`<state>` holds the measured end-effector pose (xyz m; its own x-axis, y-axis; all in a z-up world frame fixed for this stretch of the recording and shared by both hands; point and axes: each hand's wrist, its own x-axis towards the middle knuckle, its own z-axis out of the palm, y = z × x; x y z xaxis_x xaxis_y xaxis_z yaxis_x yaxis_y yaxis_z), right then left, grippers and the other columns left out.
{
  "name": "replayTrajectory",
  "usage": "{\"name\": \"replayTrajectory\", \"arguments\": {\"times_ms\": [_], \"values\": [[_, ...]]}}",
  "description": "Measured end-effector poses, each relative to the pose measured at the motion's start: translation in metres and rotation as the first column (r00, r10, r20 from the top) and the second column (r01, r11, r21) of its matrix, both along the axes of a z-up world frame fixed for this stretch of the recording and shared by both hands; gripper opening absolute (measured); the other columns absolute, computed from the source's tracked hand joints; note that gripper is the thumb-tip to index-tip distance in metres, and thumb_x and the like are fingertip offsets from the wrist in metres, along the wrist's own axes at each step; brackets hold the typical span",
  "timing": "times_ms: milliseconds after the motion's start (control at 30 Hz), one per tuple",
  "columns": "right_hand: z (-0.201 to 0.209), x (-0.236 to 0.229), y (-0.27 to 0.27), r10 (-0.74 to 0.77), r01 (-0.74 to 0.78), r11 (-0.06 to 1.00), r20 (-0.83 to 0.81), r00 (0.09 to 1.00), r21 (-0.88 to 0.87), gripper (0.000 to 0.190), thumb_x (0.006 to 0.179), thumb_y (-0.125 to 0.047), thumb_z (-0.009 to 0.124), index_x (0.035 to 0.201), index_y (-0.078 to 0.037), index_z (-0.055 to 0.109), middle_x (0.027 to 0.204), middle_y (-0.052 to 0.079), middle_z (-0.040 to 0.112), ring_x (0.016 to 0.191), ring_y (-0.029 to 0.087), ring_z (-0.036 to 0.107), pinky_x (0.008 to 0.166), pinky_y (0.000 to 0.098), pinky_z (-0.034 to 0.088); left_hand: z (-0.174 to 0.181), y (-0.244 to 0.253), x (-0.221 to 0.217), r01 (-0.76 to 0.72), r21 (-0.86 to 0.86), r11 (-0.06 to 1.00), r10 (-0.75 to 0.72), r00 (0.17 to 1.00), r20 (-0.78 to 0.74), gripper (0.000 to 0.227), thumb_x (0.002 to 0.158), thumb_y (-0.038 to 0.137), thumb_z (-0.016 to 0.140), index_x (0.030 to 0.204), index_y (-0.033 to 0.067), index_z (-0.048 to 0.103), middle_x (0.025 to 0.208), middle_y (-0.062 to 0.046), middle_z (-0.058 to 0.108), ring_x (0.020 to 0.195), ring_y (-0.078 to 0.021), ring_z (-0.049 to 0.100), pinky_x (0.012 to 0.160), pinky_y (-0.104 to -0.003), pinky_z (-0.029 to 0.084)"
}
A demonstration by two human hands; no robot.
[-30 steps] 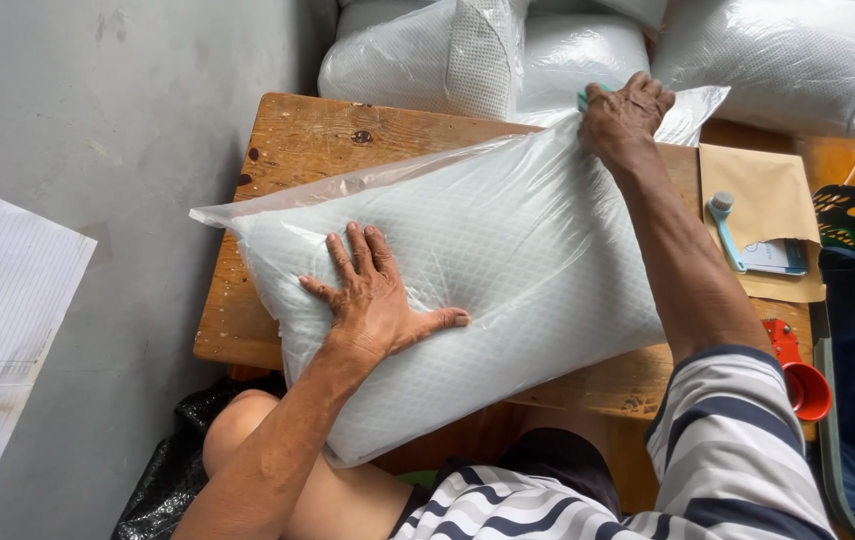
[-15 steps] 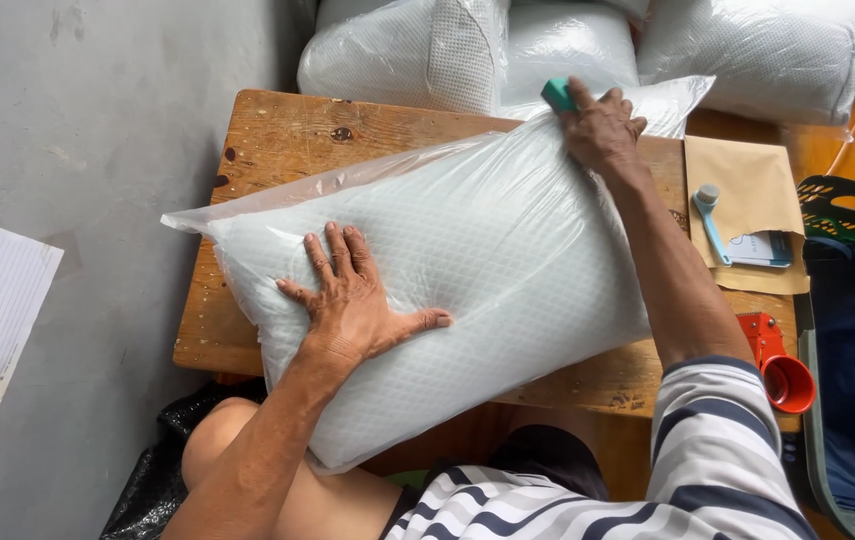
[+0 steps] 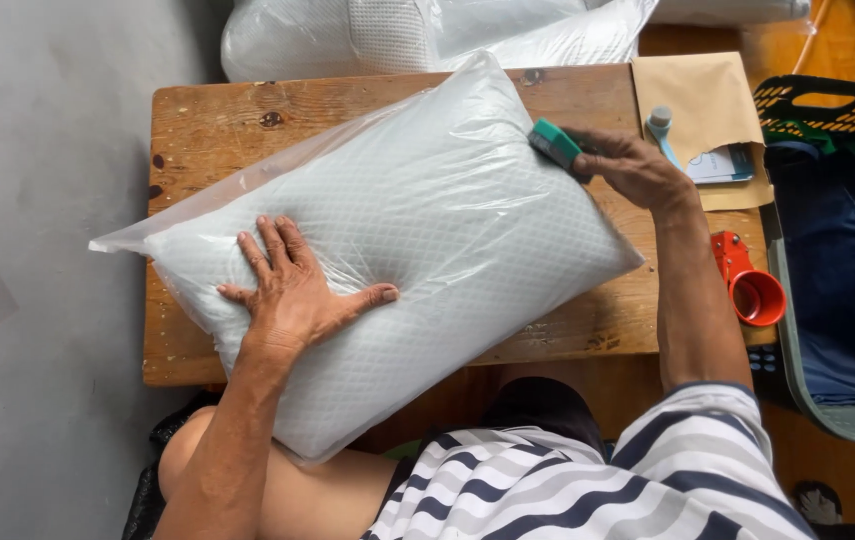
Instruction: Brushing the surface of a plastic-wrapped pillow using a small green brush to smooth or clean it.
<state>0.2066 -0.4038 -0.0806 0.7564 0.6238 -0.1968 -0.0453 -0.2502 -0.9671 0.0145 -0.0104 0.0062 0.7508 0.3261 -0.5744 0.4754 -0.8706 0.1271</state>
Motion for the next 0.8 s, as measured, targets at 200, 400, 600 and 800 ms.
{"name": "replayTrajectory", "arguments": {"times_ms": [200,400,600,800], "values": [[0.0,-0.104,-0.074,0.047,-0.049,0.997,-0.052,0.998,-0.053,0.055,0.093,-0.029,0.061,0.147,-0.022,0.057,0.132,0.006,0.062,0.115,0.022,0.057,0.091,0.0405,0.057,0.003,-0.002,0.0,-0.008,-0.006,1.0,0.008,1.0,0.003,0.159,0.055,0.095,0.061,0.16,0.0032,-0.015,0.171,-0.017,-0.021,0.156,-0.0405,-0.019,0.11,-0.082,0.003],[0.063,-0.125,-0.051,-0.058,0.062,0.986,0.029,0.998,-0.154,0.057,0.094,-0.027,0.058,0.148,-0.012,0.059,0.121,0.004,0.069,0.093,0.016,0.056,0.076,0.0285,0.041,0.001,-0.002,-0.004,0.011,0.004,1.0,-0.011,0.999,0.033,0.16,0.054,0.097,0.058,0.16,0.0018,-0.015,0.171,-0.018,-0.019,0.156,-0.0423,-0.017,0.109,-0.084,0.006],[0.042,-0.014,0.055,-0.53,0.603,0.794,0.402,0.747,-0.075,0.044,0.105,-0.03,0.052,0.143,-0.009,0.06,0.113,0.01,0.067,0.102,0.02,0.062,0.081,0.0346,0.053,-0.004,0.002,-0.01,0.031,-0.017,0.999,-0.029,0.993,0.113,0.16,0.056,0.097,0.06,0.16,-0.0003,-0.013,0.17,-0.022,-0.017,0.155,-0.0456,-0.016,0.107,-0.085,0.006],[0.003,0.043,0.158,-0.165,0.603,0.558,0.636,0.753,-0.569,0.049,0.105,-0.042,0.039,0.135,-0.008,0.057,0.121,0.03,0.05,0.112,0.05,0.05,0.099,0.0622,0.038,-0.01,0.006,-0.011,0.05,-0.022,0.999,-0.047,0.991,0.129,0.161,0.056,0.1,0.057,0.16,-0.0018,-0.013,0.17,-0.024,-0.017,0.154,-0.0477,-0.016,0.106,-0.086,0.002]]}}
